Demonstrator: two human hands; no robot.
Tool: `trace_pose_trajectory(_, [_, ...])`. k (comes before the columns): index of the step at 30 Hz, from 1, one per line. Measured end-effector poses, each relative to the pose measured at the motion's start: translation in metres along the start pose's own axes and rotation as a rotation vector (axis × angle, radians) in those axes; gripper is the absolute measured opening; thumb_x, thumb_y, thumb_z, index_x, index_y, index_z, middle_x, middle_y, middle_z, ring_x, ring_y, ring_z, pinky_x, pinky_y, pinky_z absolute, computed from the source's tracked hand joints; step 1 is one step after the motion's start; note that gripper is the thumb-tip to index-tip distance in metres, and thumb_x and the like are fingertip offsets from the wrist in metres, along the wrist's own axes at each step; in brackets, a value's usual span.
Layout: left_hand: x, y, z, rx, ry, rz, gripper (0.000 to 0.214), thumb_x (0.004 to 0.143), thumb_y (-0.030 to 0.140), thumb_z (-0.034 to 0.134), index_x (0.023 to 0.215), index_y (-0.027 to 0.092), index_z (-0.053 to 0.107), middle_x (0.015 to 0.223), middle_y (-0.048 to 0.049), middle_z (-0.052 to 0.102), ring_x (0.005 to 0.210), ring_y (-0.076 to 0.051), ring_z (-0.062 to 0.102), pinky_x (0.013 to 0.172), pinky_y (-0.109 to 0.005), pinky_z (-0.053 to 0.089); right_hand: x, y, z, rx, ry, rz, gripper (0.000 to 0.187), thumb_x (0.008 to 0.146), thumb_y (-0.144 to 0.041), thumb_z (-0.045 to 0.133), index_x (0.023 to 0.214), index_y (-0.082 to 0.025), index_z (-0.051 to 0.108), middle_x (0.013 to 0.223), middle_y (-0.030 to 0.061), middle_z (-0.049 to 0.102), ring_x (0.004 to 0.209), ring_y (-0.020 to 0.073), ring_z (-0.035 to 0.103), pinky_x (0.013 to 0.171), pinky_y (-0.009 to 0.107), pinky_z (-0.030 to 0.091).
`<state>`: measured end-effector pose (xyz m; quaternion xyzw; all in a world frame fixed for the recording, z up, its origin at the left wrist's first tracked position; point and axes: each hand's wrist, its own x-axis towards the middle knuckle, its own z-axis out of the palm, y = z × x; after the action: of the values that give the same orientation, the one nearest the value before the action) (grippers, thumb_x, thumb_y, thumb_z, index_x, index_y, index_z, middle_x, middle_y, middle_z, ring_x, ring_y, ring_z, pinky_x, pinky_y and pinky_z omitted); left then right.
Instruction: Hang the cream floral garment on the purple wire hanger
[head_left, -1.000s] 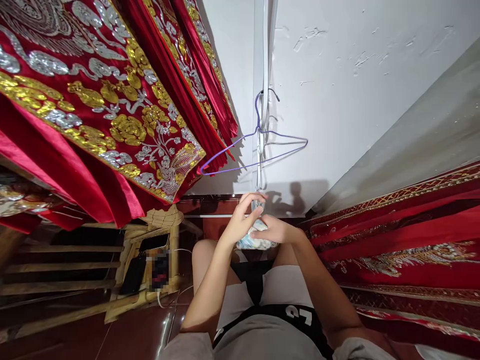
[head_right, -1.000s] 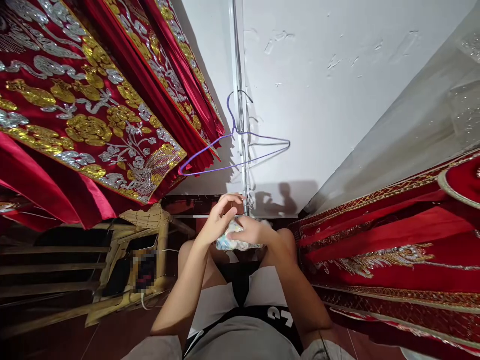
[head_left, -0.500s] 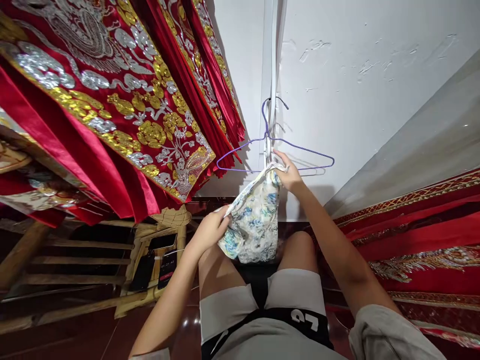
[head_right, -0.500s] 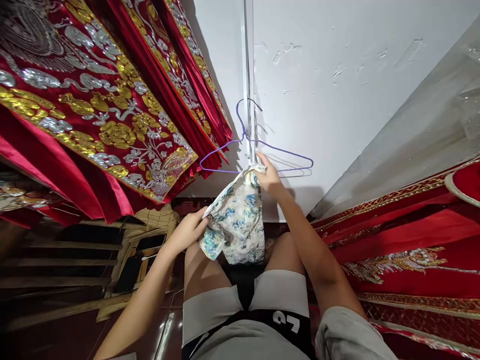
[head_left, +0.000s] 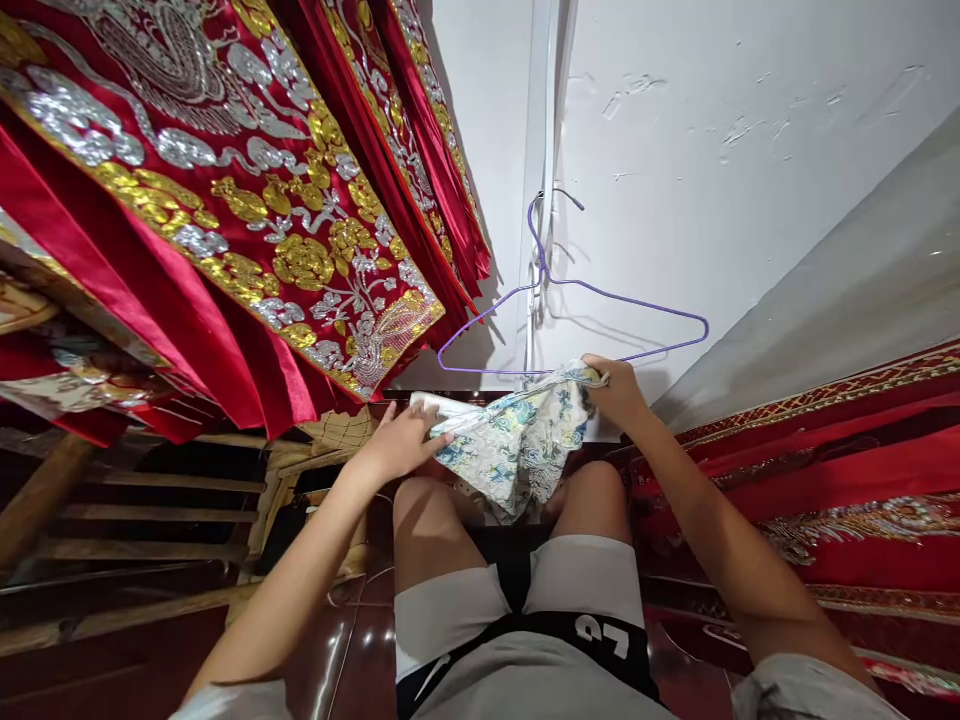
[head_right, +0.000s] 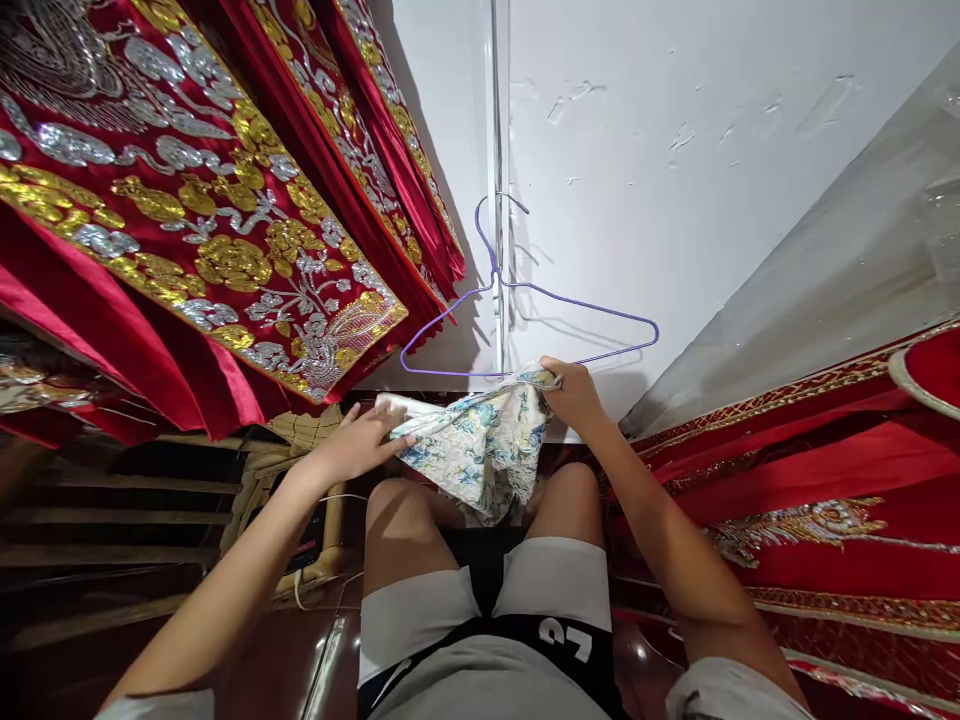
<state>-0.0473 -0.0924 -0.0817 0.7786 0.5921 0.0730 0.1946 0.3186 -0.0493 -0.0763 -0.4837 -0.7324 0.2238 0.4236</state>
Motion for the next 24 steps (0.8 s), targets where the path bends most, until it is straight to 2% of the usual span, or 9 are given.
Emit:
trace_pose_trajectory(2, [0.011, 0.004, -0.013, 0.005, 0.140, 0.055, 0.040, 0.086, 0.043, 0.063, 0.116, 0.017, 0.071, 0.152, -0.0211, 0.054, 0.152, -0.042, 0.035, 0.122, -0.067, 0.022, 0.000, -0.010, -0.010, 0.014, 0.031, -0.019, 0.030, 0.080, -0.024, 0.051, 0.059, -0.023, 0.030, 0.057, -0.0039, 0.031, 0.060, 0.0126, 0.027, 0.057, 0.029, 0.022])
trace_pose_trajectory(4, [0.020, 0.013, -0.031, -0.040, 0.312, 0.164, 0.026, 0.087, 0.040, 0.061, 0.096, 0.018, 0.071, 0.157, -0.0191, 0.049, 0.156, -0.041, 0.028, 0.123, -0.064, 0.024, 0.001, -0.017, -0.017, 0.035, 0.047, -0.019, 0.037, 0.084, -0.029, 0.053, 0.058, -0.023, 0.028, 0.057, -0.0034, 0.031, 0.059, 0.0124, 0.027, 0.057, 0.030, 0.021])
trace_pose_trajectory(6, [0.026, 0.027, -0.048, -0.111, 0.449, 0.265, 0.023, 0.089, 0.039, 0.058, 0.078, 0.020, 0.064, 0.157, -0.0171, 0.049, 0.156, -0.040, 0.028, 0.124, -0.062, 0.026, 0.001, -0.020, -0.019, 0.060, 0.039, -0.003, 0.041, 0.086, -0.034, 0.055, 0.057, -0.023, 0.028, 0.057, -0.0032, 0.032, 0.059, 0.0123, 0.028, 0.057, 0.030, 0.021])
trace_pose_trajectory(8, [0.031, 0.042, -0.060, -0.201, 0.523, 0.339, 0.027, 0.090, 0.040, 0.057, 0.071, 0.021, 0.058, 0.153, -0.0157, 0.054, 0.153, -0.038, 0.036, 0.124, -0.059, 0.029, -0.002, -0.021, -0.016, 0.090, 0.015, 0.014, 0.041, 0.086, -0.037, 0.056, 0.057, -0.023, 0.030, 0.056, -0.0035, 0.032, 0.058, 0.0120, 0.028, 0.056, 0.029, 0.022])
trace_pose_trajectory(13, [0.056, 0.063, -0.062, -0.399, 0.500, 0.391, 0.023, 0.087, 0.040, 0.062, 0.076, 0.020, 0.064, 0.143, -0.0160, 0.064, 0.141, -0.034, 0.053, 0.120, -0.052, 0.037, -0.008, -0.020, -0.002, 0.198, -0.013, 0.021, 0.034, 0.080, -0.032, 0.057, 0.059, -0.023, 0.031, 0.056, -0.0053, 0.027, 0.058, 0.0112, 0.024, 0.056, 0.029, 0.022])
trace_pose_trajectory(16, [0.072, 0.060, -0.054, -0.497, 0.365, 0.377, 0.027, 0.085, 0.041, 0.065, 0.071, 0.019, 0.062, 0.134, -0.0170, 0.069, 0.128, -0.034, 0.062, 0.113, -0.048, 0.044, -0.010, -0.020, -0.002, 0.206, -0.007, 0.026, 0.032, 0.079, -0.030, 0.058, 0.059, -0.023, 0.033, 0.056, -0.0052, 0.030, 0.058, 0.0113, 0.026, 0.056, 0.028, 0.023])
trace_pose_trajectory(18, [0.076, 0.058, -0.050, -0.607, 0.284, 0.380, 0.029, 0.085, 0.039, 0.066, 0.067, 0.019, 0.056, 0.123, -0.0168, 0.074, 0.110, -0.030, 0.069, 0.099, -0.041, 0.052, -0.011, -0.021, -0.005, 0.209, -0.014, 0.018, 0.026, 0.079, -0.032, 0.058, 0.061, -0.022, 0.042, 0.057, -0.0042, 0.039, 0.059, 0.0123, 0.032, 0.057, 0.028, 0.028])
trace_pose_trajectory(21, [0.074, 0.059, -0.045, -0.688, 0.404, 0.405, 0.022, 0.086, 0.037, 0.068, 0.079, 0.018, 0.057, 0.107, -0.0126, 0.075, 0.089, -0.021, 0.069, 0.080, -0.031, 0.054, -0.013, -0.021, -0.012, 0.194, -0.015, -0.015, 0.011, 0.081, -0.032, 0.059, 0.081, -0.022, 0.063, 0.070, 0.0000, 0.058, 0.068, 0.0169, 0.050, 0.066, 0.030, 0.041])
trace_pose_trajectory(24, [0.069, 0.061, -0.046, -0.530, 0.608, 0.456, 0.025, 0.092, 0.036, 0.062, 0.108, 0.017, 0.065, 0.104, -0.0093, 0.073, 0.088, -0.019, 0.065, 0.082, -0.029, 0.051, -0.011, -0.014, -0.025, 0.090, 0.179, 0.010, 0.019, 0.082, -0.029, 0.063, 0.098, -0.022, 0.070, 0.074, 0.0028, 0.062, 0.073, 0.0200, 0.057, 0.073, 0.034, 0.049])
